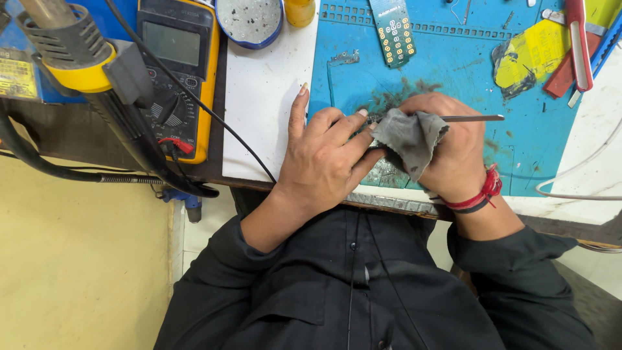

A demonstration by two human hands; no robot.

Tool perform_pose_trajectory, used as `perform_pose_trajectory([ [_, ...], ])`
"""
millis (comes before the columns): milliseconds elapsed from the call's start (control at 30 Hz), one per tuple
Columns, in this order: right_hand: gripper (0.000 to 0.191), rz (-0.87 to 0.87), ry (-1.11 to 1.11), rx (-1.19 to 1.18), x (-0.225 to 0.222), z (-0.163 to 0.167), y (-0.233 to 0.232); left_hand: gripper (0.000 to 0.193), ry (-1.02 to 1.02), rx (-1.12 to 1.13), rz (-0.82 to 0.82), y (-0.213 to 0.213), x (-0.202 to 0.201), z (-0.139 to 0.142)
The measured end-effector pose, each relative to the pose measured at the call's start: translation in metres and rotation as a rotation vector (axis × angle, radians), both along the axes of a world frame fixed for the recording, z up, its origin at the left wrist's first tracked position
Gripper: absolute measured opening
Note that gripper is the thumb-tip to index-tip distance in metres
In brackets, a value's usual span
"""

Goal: The person cleans a small circuit board with a cotton swab and liquid, then wipes it with a cloth. They use a soldering iron and tweezers to reflow solder on the board's contacts. The board remains on the workbench throughout.

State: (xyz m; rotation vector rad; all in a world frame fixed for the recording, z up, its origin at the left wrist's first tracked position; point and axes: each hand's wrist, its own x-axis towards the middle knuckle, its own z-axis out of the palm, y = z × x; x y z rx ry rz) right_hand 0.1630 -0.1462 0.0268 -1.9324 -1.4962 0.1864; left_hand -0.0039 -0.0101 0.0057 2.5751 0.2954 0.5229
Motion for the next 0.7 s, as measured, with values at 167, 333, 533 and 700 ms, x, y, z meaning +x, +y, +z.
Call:
perform_pose_trajectory([
  [167, 0.035, 0.010, 0.029, -0.001, 0.0005, 0.0007, 0.0002, 0.033, -0.001, 0.001, 0.000, 0.0003, 0.0002, 0.0004],
  [333, 0.035, 0.025, 0.080, 0.036, -0.0004, 0.0019, 0.0010, 0.035, -0.014, 0.003, -0.006, 0.0011, -0.0001, 0.0008],
  [533, 0.036, 0.021, 0.064, 0.049, -0.0009, 0.0011, 0.0006, 0.035, -0.020, -0.004, 0.001, 0.0006, 0.0001, 0.0003],
  [700, 0.036, 0.001, 0.016, 0.009, -0.0008, -0.0004, -0.0009, 0.034, -0.005, -0.001, 0.001, -0.0001, 0.0003, 0.0003],
])
